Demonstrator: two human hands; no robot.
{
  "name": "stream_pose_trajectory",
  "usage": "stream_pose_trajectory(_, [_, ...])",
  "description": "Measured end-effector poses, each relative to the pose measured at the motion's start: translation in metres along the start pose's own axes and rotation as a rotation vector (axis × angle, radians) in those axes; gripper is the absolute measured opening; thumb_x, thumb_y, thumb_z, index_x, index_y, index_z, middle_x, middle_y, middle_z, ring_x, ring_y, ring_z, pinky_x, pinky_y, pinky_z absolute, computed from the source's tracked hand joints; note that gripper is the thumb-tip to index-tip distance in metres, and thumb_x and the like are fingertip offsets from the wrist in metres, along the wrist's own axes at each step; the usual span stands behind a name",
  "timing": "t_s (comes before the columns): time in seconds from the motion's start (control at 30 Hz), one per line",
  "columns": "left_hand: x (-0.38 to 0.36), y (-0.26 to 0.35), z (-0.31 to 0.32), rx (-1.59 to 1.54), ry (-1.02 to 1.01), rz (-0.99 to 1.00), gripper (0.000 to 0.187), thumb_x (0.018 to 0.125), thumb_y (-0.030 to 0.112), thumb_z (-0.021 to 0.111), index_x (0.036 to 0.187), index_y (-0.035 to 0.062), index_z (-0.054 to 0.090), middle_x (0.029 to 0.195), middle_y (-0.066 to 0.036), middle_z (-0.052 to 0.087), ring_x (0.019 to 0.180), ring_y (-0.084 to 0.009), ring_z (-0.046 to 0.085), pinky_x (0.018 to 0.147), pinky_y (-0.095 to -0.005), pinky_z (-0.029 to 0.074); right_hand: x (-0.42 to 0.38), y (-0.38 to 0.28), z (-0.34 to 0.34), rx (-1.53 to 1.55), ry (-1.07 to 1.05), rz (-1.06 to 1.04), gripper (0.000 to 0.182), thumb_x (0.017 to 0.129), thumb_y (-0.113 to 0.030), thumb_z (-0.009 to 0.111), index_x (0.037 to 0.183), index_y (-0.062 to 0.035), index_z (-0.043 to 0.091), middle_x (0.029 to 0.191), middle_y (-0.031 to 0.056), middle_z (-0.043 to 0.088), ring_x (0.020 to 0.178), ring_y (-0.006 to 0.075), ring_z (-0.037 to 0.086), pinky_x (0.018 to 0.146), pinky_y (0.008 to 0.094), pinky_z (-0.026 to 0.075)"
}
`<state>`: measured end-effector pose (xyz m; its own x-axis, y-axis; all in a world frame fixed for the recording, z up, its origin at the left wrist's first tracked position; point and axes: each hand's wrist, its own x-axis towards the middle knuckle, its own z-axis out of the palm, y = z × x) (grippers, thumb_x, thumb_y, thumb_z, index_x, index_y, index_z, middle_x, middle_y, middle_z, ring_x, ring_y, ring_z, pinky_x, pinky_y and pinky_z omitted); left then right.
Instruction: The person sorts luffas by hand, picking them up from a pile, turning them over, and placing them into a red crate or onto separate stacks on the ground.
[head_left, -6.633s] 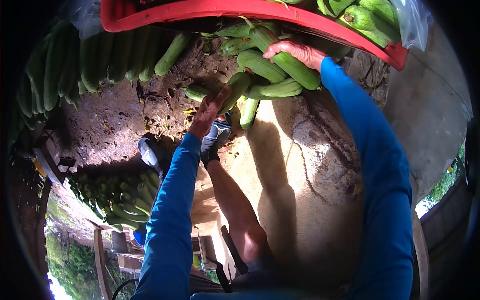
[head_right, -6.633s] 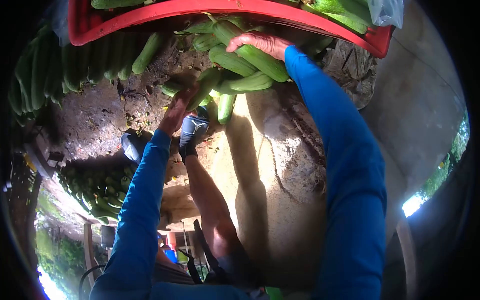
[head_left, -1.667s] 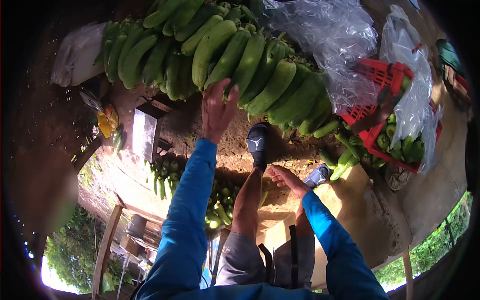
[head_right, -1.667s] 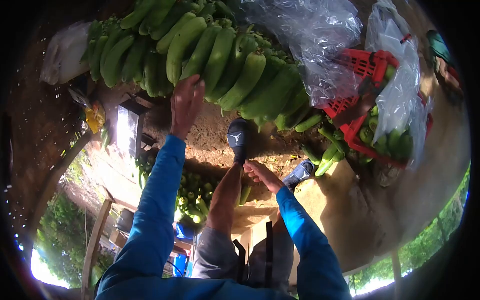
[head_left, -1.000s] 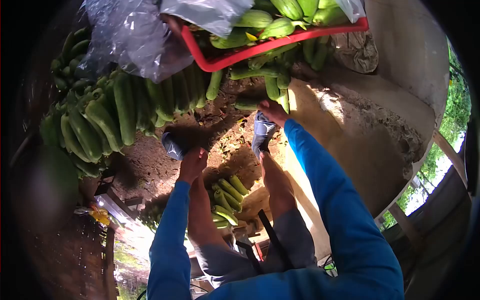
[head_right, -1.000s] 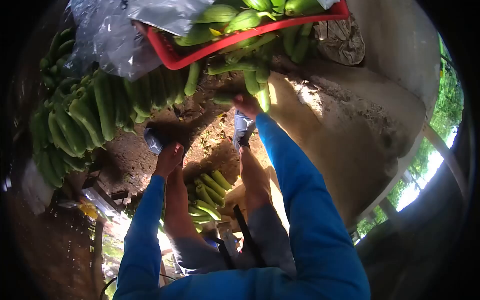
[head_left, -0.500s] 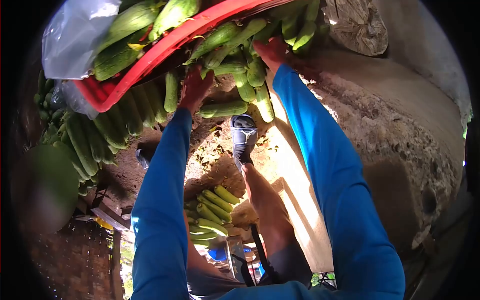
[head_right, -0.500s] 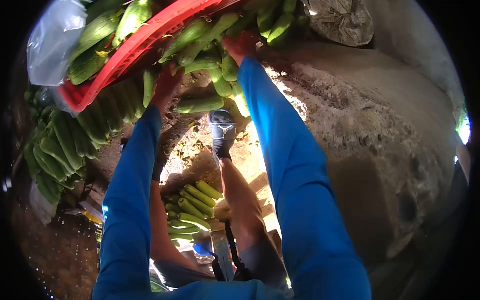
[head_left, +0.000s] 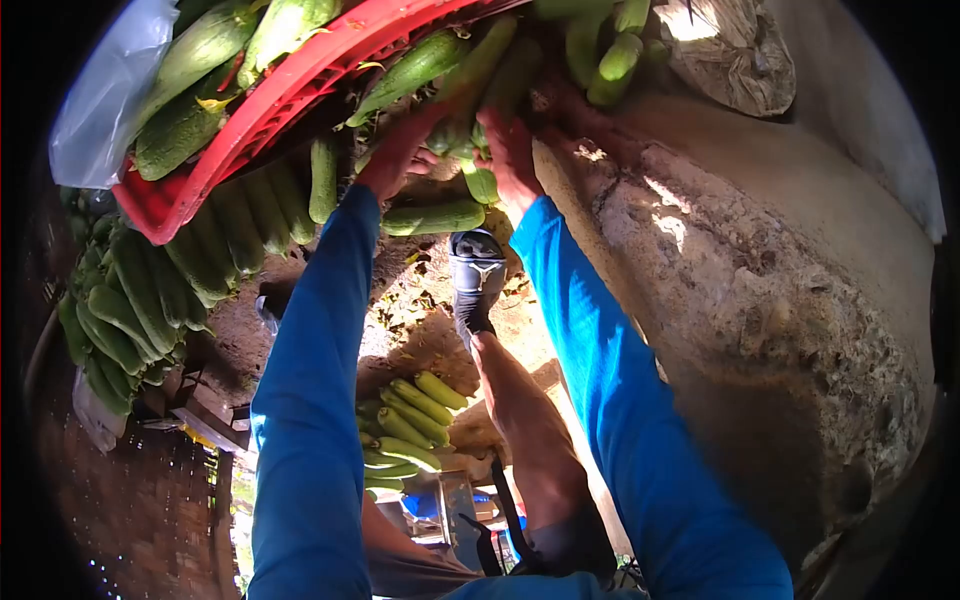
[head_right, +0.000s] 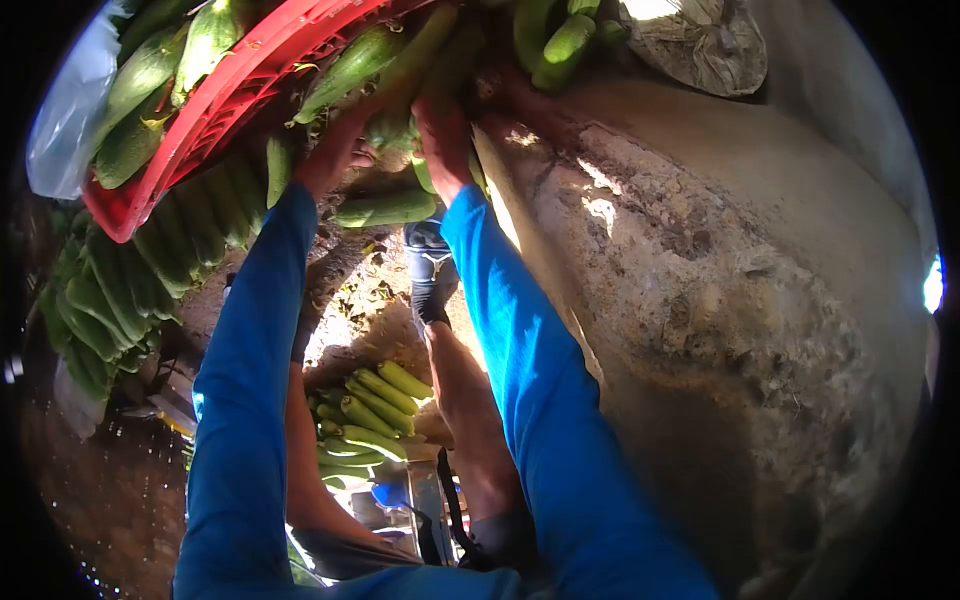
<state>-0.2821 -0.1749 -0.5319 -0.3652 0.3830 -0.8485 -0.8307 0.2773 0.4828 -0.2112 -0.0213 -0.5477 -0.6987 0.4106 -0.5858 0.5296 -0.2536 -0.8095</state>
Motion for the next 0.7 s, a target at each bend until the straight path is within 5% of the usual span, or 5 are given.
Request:
stream_pose_trajectory(0.13, [0.008, -0.002, 0.005, 0.000, -0.105, 0.018, 0.055, 0.086, 0.062, 0.053, 0.122, 0.0205, 0.057, 0.100, 0.003, 0.063, 0.078, -0.0114, 0.055, 0.072, -0.0323, 0.044, -0.027, -0.017, -0.004, 0.036, -0.028, 0.220, 0.044, 0.085, -0.039, 0.067, 0.118, -0.0143, 0.052, 0.107, 0.0010, 0.056, 0.079, 0.0161, 0.058, 0.064, 0.0338, 0.051])
stream_pose_trajectory(0.33, [-0.014, -0.024, 0.023, 0.035, 0.099, 0.135, 0.061, 0.085, 0.062, 0.054, 0.084, 0.0016, 0.062, 0.059, -0.006, 0.053, 0.047, -0.0154, 0.051, 0.044, -0.0299, 0.042, -0.058, -0.020, -0.017, 0.206, -0.175, 0.317, 0.042, 0.085, -0.040, 0.067, 0.115, -0.0141, 0.053, 0.100, 0.0037, 0.060, 0.085, 0.0176, 0.058, 0.073, 0.0363, 0.050])
stream_pose_trajectory(0.5, [-0.111, -0.106, 0.022, -0.062, 0.268, 0.369, 0.060, 0.085, 0.060, 0.055, 0.082, 0.0002, 0.059, 0.065, -0.006, 0.053, 0.059, -0.0140, 0.049, 0.054, -0.0325, 0.040, -0.152, -0.035, -0.010, 0.130, -0.283, 0.456, 0.063, 0.084, -0.037, 0.068, 0.134, -0.0073, 0.042, 0.114, 0.0065, 0.057, 0.102, 0.0199, 0.054, 0.086, 0.0377, 0.046])
stream_pose_trajectory(0.57, [-0.175, -0.104, 0.010, -0.011, 0.313, 0.129, 0.058, 0.085, 0.057, 0.058, 0.087, -0.0004, 0.058, 0.068, -0.005, 0.052, 0.064, -0.0145, 0.045, 0.059, -0.0344, 0.038, -0.199, -0.038, 0.004, 0.127, -0.380, 0.469, 0.068, 0.084, -0.038, 0.068, 0.138, -0.0068, 0.040, 0.117, 0.0057, 0.057, 0.104, 0.0174, 0.052, 0.083, 0.0369, 0.046])
stream_pose_trajectory(0.7, [-0.263, -0.158, -0.009, -0.210, 0.523, 0.234, 0.053, 0.087, 0.054, 0.057, 0.093, 0.0006, 0.057, 0.070, -0.005, 0.050, 0.065, -0.0161, 0.045, 0.060, -0.0347, 0.040, -0.274, -0.024, 0.040, -0.034, -0.442, 0.770, 0.055, 0.090, -0.035, 0.063, 0.134, -0.0076, 0.045, 0.112, 0.0019, 0.057, 0.093, 0.0104, 0.055, 0.070, 0.0257, 0.046])
